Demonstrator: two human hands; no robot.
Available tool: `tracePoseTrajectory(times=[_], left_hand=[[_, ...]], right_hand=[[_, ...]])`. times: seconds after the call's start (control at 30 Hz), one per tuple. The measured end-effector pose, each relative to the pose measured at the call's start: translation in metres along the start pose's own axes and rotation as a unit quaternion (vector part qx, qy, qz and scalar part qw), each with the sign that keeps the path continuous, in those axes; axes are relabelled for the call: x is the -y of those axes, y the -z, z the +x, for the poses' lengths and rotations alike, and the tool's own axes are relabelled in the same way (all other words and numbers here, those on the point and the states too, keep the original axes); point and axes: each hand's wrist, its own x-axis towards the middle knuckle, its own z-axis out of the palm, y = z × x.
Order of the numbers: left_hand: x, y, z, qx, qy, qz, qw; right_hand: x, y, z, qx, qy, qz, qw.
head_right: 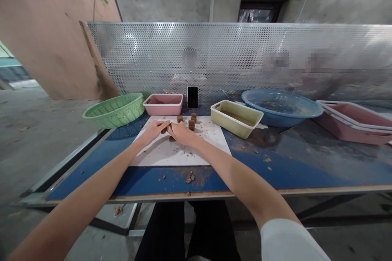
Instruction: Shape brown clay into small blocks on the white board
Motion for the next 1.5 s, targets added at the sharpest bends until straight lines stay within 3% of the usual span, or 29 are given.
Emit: tracePoseTrajectory(times=[0.47,0.8,1.0,1.13,1.3,1.5], left_hand=[[-0.004,-0.004,0.001,-0.069,-0.005,0.029,0.997],[-0.003,-0.006,0.002,-0.099,-0.020,0.038,0.994],[0.008,0.001,0.007,-0.134,0.037,-0.022,0.990],[0.013,0.004,0.009,-0.156,0.054,-0.038,0.986],[0.015,0.002,0.008,-0.130,0.025,0.011,0.991],[0.015,0.003,0.007,-0.105,0.016,0.071,0.992]], right_hand=[[0.007,-0.001,0.002,0.017,-0.026,-0.037,0.999],[0.008,-0.001,0.002,-0.008,-0.069,0.007,0.998],[0.009,0.001,0.001,-0.046,-0.148,0.041,0.987],[0.009,-0.001,0.000,-0.077,-0.193,0.113,0.972],[0.005,-0.010,0.001,-0.149,-0.218,0.261,0.928],[0.006,-0.012,0.001,-0.181,-0.235,0.366,0.882]])
